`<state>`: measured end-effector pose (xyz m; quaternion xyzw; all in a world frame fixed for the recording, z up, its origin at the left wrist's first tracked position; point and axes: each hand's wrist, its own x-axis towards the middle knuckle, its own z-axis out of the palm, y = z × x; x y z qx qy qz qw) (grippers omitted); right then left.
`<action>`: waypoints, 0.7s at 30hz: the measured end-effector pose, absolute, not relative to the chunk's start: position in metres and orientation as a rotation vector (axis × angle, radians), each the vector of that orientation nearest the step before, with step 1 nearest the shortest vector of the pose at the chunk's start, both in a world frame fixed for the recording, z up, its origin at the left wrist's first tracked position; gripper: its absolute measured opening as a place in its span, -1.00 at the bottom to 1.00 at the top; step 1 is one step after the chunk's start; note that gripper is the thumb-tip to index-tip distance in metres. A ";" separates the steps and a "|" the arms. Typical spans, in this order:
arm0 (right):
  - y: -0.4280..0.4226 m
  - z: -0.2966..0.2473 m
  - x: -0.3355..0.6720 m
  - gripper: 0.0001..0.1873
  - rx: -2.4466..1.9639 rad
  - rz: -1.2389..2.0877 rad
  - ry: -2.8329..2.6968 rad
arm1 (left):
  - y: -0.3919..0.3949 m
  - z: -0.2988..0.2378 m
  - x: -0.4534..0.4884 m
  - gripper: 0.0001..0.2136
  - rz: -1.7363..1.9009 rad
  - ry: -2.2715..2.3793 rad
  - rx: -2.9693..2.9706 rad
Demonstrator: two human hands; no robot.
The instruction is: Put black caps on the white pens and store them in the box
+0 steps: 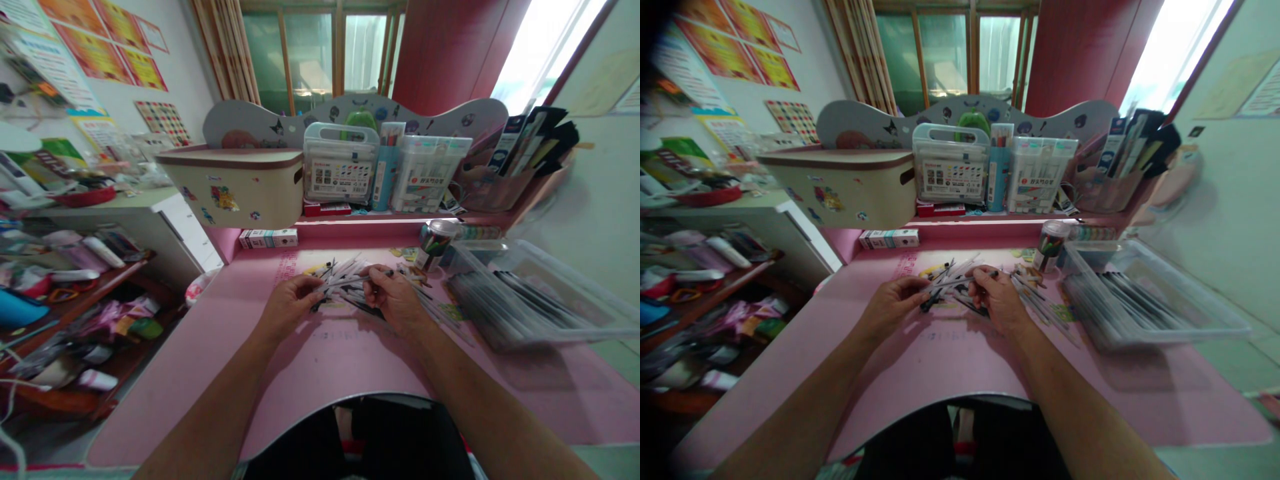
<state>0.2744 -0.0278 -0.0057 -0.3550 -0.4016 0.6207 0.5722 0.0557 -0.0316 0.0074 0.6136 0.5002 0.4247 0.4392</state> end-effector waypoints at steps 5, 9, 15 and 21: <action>-0.029 -0.006 0.276 -0.71 -0.760 1.536 -0.980 | -0.034 0.010 0.057 -0.84 1.057 1.192 1.509; -0.030 -0.002 0.281 -0.80 -0.743 1.608 -1.033 | -0.034 0.011 0.055 -0.85 1.052 1.143 1.500; -0.034 -0.002 0.282 -0.69 -0.882 1.763 -1.274 | -0.032 0.014 0.051 -0.82 1.144 1.128 1.434; -0.046 -0.002 0.263 -0.79 -1.006 1.747 -1.386 | -0.036 0.006 0.058 -0.74 1.280 1.187 1.485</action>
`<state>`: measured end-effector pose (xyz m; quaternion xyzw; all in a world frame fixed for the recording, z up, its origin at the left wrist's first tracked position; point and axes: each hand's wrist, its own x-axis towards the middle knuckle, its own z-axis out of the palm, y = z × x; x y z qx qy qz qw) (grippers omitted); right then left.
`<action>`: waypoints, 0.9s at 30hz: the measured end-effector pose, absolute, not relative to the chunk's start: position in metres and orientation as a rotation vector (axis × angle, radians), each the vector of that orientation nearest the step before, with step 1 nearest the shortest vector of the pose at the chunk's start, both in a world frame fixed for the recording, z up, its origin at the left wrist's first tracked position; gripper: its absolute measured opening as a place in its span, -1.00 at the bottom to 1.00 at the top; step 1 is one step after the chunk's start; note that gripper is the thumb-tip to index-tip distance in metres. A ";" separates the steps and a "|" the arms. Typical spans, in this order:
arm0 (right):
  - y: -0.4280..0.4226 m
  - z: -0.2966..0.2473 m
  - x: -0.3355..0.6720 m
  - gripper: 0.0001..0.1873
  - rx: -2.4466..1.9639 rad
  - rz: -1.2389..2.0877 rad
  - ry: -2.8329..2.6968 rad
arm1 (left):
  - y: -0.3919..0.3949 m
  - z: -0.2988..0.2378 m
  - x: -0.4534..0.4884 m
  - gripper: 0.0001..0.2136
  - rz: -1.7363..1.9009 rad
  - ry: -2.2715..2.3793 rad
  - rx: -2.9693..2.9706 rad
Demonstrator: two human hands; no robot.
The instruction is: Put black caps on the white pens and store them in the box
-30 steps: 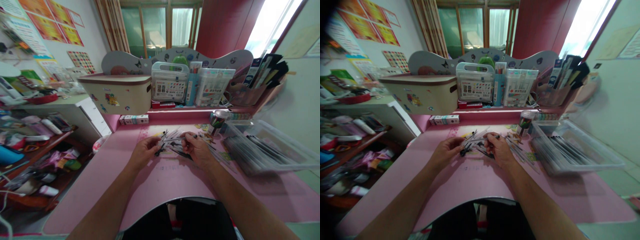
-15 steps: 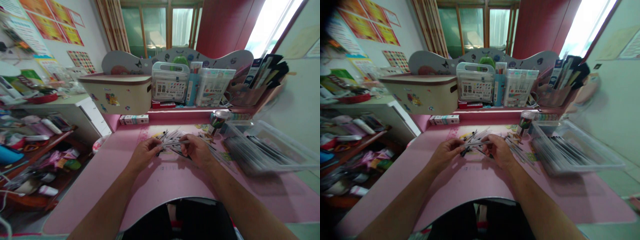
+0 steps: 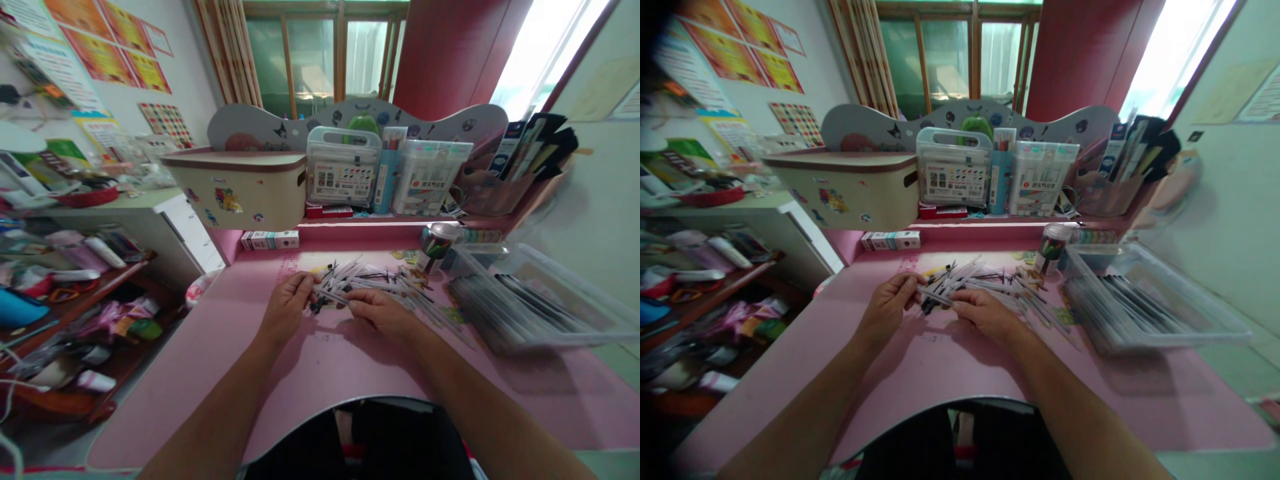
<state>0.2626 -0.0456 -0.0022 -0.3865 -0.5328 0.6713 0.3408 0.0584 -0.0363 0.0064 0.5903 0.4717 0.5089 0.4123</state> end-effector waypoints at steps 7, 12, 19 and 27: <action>-0.044 -0.005 0.262 -0.85 -1.026 1.252 -1.888 | -0.041 0.001 0.065 -0.78 1.385 1.307 1.586; -0.044 -0.008 0.263 -0.84 -0.964 1.114 -1.989 | -0.042 0.001 0.069 -0.81 1.401 1.224 1.450; -0.043 -0.010 0.261 -0.88 -0.983 1.320 -1.816 | -0.042 0.001 0.072 -0.82 1.427 1.208 1.474; -0.048 -0.011 0.256 -0.76 -0.912 1.789 -1.379 | -0.042 0.000 0.072 -0.81 1.398 1.201 1.519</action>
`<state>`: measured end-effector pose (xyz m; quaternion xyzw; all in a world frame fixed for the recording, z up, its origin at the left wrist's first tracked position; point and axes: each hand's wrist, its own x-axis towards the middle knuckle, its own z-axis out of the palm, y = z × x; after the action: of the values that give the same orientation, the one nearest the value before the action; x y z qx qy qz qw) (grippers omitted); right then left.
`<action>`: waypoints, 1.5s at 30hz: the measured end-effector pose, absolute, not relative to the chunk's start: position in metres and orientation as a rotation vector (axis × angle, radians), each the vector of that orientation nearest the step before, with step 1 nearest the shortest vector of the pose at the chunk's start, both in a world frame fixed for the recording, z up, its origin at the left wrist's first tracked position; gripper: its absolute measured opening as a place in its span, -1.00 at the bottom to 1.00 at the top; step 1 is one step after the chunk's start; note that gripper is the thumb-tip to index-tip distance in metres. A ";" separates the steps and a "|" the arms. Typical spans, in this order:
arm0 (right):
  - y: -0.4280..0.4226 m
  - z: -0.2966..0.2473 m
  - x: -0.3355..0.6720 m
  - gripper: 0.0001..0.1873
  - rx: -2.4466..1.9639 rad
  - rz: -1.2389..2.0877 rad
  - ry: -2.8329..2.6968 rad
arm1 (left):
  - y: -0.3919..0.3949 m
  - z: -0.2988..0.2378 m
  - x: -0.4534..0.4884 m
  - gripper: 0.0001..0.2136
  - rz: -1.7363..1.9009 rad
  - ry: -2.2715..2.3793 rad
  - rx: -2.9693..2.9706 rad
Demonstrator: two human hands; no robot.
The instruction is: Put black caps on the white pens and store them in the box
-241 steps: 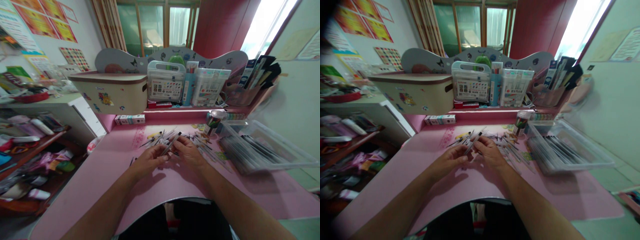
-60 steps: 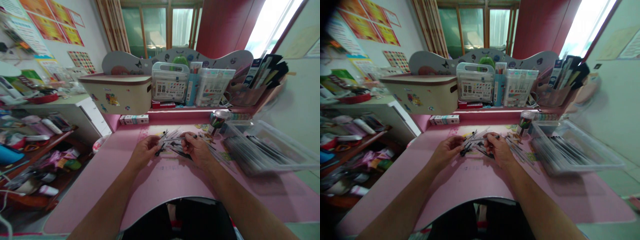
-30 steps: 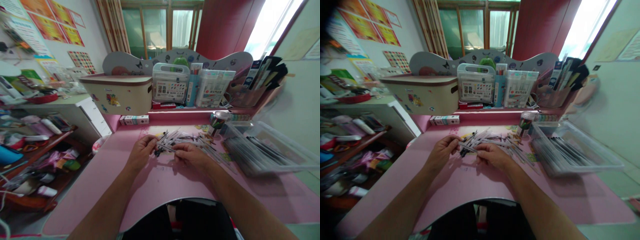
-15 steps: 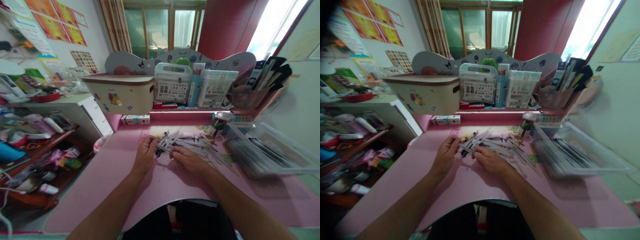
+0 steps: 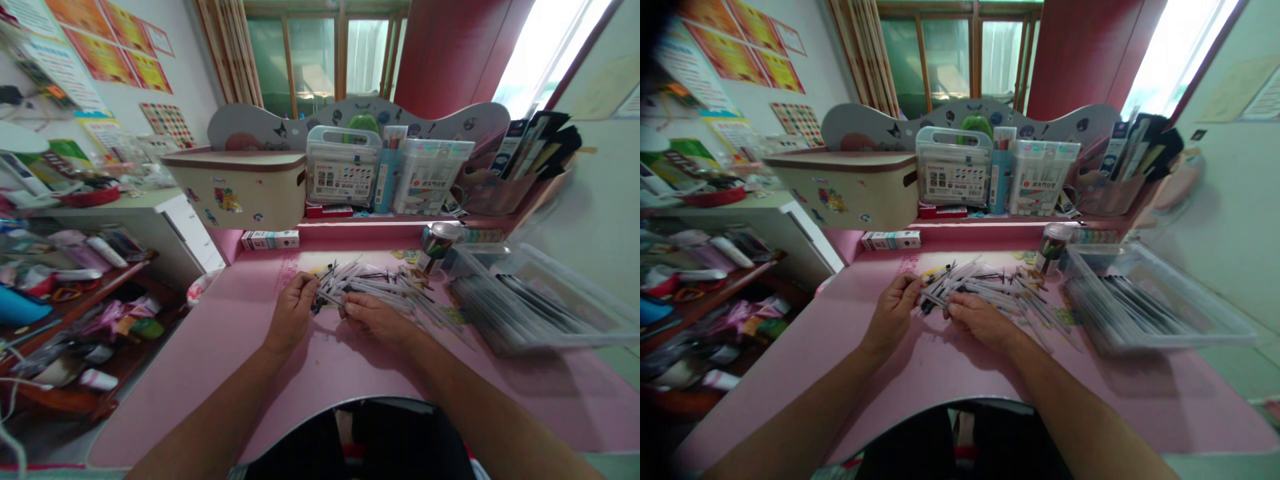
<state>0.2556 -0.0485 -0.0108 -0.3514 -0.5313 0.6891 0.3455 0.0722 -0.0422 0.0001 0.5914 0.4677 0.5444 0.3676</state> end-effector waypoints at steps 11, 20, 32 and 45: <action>-0.049 -0.013 0.264 -0.71 -0.824 1.983 -1.245 | -0.047 0.002 0.071 -0.83 1.326 1.179 1.548; -0.042 -0.003 0.270 -0.68 -0.819 1.903 -1.255 | -0.041 0.003 0.074 -0.81 1.365 1.139 1.325; -0.045 0.028 0.256 -0.67 -0.681 1.559 -1.460 | -0.042 0.001 0.071 -0.65 0.902 1.014 1.127; -0.069 0.146 0.436 -0.83 -1.770 0.470 -1.863 | -0.034 0.008 0.063 -0.55 1.221 1.183 1.052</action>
<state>0.4363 -0.0691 0.1459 -0.6538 -0.6884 0.1738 0.2615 0.0625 -0.0336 0.0084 0.4428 0.4977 0.5136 0.5408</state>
